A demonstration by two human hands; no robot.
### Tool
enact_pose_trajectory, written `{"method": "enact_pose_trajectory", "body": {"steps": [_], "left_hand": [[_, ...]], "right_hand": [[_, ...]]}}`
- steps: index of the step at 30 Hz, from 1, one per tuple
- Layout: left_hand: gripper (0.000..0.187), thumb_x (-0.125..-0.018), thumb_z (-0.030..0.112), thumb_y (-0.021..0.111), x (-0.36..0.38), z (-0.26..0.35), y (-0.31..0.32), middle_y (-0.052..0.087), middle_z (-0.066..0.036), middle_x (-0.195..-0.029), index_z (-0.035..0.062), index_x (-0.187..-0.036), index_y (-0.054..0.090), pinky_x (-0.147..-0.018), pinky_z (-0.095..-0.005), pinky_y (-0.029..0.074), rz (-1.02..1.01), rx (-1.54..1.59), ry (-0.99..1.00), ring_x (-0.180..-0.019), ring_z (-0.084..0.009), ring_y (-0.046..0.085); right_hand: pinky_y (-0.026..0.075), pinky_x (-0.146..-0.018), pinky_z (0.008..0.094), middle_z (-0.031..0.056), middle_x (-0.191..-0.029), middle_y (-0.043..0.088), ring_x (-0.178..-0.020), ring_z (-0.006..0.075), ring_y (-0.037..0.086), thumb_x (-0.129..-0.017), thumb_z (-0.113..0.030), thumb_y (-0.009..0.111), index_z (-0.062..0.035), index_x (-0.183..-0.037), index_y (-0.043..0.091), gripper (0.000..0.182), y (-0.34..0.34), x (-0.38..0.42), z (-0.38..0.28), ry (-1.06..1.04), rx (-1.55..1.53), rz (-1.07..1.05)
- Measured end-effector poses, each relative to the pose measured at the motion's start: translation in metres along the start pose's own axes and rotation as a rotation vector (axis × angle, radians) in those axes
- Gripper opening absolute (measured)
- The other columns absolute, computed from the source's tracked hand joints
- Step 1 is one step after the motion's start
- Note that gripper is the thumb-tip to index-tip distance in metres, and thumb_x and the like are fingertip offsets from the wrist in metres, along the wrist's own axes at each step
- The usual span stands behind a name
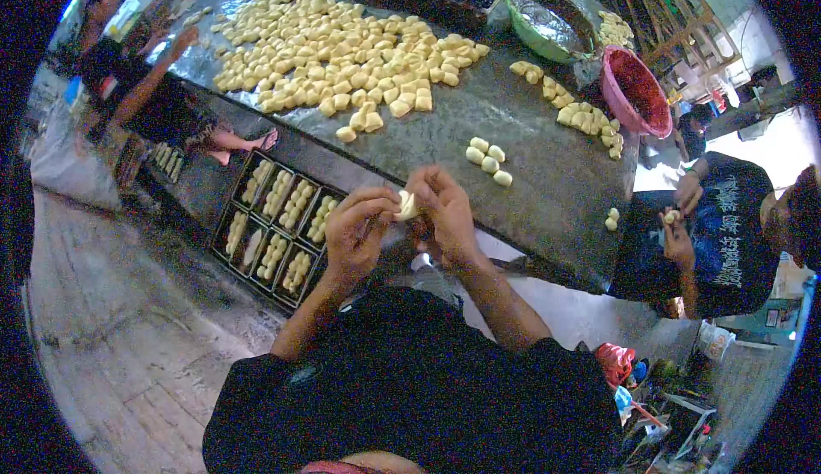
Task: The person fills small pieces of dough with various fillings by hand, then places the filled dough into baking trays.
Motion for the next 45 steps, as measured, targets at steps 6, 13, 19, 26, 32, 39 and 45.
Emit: {"method": "enact_pose_trajectory", "body": {"steps": [6,13,19,26,32,39,45], "left_hand": [[0.008,-0.091,0.004,0.066,0.040,0.022,-0.033,0.062,-0.001,-0.085,-0.0002,-0.098,0.065,-0.070,-0.0228,0.050,0.369,0.334,-0.331,-0.080,-0.0099,0.060],[0.013,-0.089,-0.001,0.067,0.066,0.016,-0.063,0.069,-0.006,-0.096,-0.0013,-0.102,0.067,-0.082,-0.0245,0.051,0.320,0.404,-0.286,-0.092,-0.0117,0.063],[0.029,-0.076,0.005,0.075,0.070,0.050,-0.083,0.070,-0.010,-0.103,0.0037,-0.105,0.070,-0.085,-0.0354,0.054,-0.034,-0.173,0.323,-0.095,-0.0295,0.068],[0.014,-0.079,-0.003,0.068,0.068,0.047,-0.075,0.069,-0.011,-0.085,0.0018,-0.093,0.070,-0.071,-0.0303,0.051,0.139,-0.083,0.043,-0.080,-0.0234,0.066],[0.016,-0.086,0.004,0.070,0.058,0.026,-0.037,0.070,-0.008,-0.087,-0.0002,-0.101,0.066,-0.071,-0.0267,0.052,0.161,0.240,-0.296,-0.081,-0.0160,0.067],[0.014,-0.089,0.008,0.068,0.033,-0.006,0.014,0.071,-0.013,-0.086,0.0018,-0.101,0.069,-0.069,-0.0294,0.054,-0.210,-0.133,-0.345,-0.077,-0.0185,0.070],[0.032,-0.087,0.006,0.070,0.001,-0.044,0.089,0.071,-0.008,-0.106,0.0029,-0.118,0.065,-0.076,-0.0309,0.055,-0.423,0.244,-0.492,-0.087,-0.0191,0.070]], "right_hand": [[0.048,-0.063,0.0279,0.0082,-0.091,0.054,-0.081,0.0176,0.056,-0.086,-0.015,0.072,-0.0059,-0.088,0.060,0.015,0.069,0.027,0.008,-0.676,0.720,-0.089],[0.049,-0.053,0.0241,0.0076,-0.108,0.050,-0.085,0.0151,0.058,-0.086,-0.008,0.071,-0.0036,-0.102,0.056,0.022,0.084,0.030,0.041,-0.319,0.251,0.089],[0.042,-0.040,0.0203,-0.0018,-0.071,0.060,-0.048,0.0075,0.053,-0.093,-0.028,0.067,-0.0141,-0.096,0.054,0.019,0.071,0.038,0.071,0.178,-0.096,-0.042],[0.049,-0.061,0.0219,0.0023,-0.084,0.057,-0.073,0.0083,0.059,-0.093,-0.019,0.066,-0.0036,-0.099,0.059,0.018,0.083,0.062,0.052,-0.285,0.372,-0.021],[0.056,-0.072,0.0283,0.0053,-0.097,0.056,-0.082,0.0101,0.058,-0.093,-0.009,0.064,-0.0025,-0.108,0.058,0.017,0.064,0.067,0.032,-0.480,0.454,0.043],[0.049,-0.072,0.0230,0.0023,-0.100,0.054,-0.087,0.0070,0.056,-0.096,-0.008,0.059,-0.0016,-0.099,0.055,0.009,-0.013,0.061,0.034,-0.218,0.441,0.112],[0.052,-0.070,0.0251,0.0040,-0.100,0.061,-0.090,0.0119,0.062,-0.095,-0.010,0.054,-0.0048,-0.117,0.052,0.023,-0.094,0.048,-0.007,0.020,0.417,0.227]]}}
Point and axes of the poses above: each hand's wrist, its own x-axis away from the middle knuckle, its own y-axis out of the palm, z = x × y, the point moved 4 cm from there along -x, towards the middle knuckle
